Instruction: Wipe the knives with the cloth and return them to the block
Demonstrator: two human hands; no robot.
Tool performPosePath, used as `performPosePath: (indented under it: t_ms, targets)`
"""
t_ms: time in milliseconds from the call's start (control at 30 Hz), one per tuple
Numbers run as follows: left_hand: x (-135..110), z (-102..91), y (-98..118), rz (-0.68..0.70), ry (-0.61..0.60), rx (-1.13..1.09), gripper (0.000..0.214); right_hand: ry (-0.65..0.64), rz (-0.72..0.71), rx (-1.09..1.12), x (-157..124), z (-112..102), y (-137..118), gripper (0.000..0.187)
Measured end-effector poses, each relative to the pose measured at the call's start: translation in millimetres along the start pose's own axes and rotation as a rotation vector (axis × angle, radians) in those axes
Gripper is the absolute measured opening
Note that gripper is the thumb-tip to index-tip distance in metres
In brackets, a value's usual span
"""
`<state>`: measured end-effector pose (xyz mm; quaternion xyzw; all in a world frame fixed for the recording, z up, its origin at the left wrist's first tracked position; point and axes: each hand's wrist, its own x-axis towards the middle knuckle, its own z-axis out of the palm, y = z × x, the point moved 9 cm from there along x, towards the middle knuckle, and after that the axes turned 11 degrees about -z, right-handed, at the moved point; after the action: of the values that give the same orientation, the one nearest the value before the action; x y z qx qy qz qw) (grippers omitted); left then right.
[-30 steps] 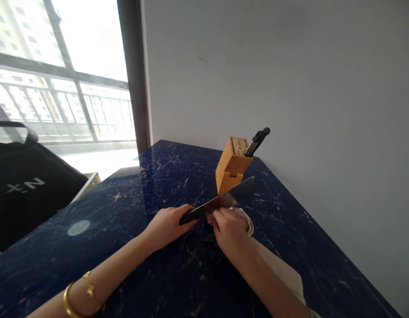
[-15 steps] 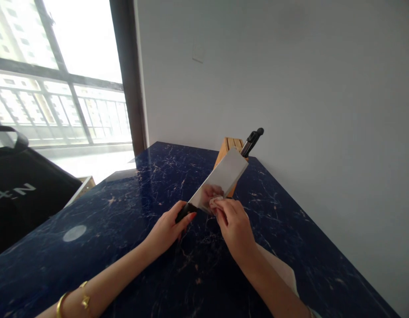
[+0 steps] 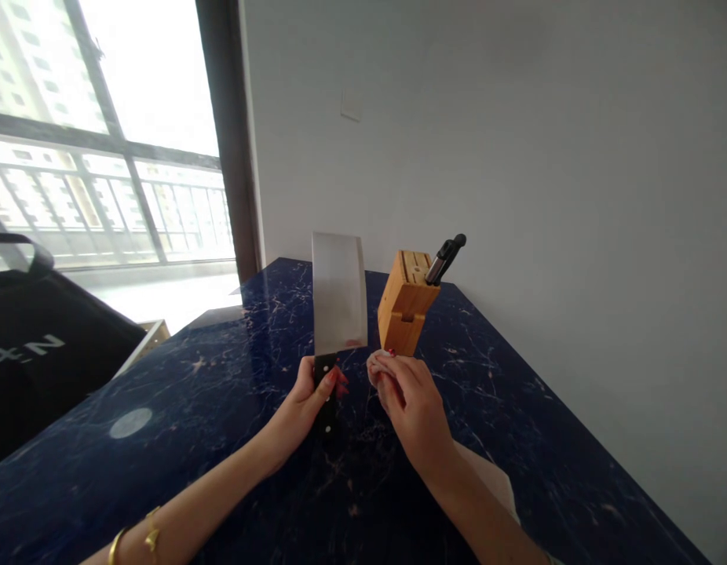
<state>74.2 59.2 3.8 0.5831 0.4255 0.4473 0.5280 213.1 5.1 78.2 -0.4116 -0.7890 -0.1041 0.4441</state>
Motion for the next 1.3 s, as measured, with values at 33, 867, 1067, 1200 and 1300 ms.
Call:
performPosePath:
  t_ms: [33,867,1067,1200,1300]
  targets:
    - [1,-0.9,0,0.010,0.003,-0.036,0.023,0.005,-0.004,0.011,0,-1,-1,0.024]
    - [-25,29.5,29,0.175,-0.119,0.305,0.015,0.009,-0.033,0.193,4,-2,-32,0.024]
    - [-25,32.3,26,0.147,-0.155,0.322,0.017,0.015,-0.015,0.164,5,-4,-29,0.021]
    - [-26,30.2,30,0.181,-0.134,0.303,0.014,-0.066,-0.117,0.127,6,2,-44,0.025]
    - [-25,30.6,29,0.183,-0.138,0.304,0.014,-0.065,-0.122,0.094,7,0,-42,0.024]
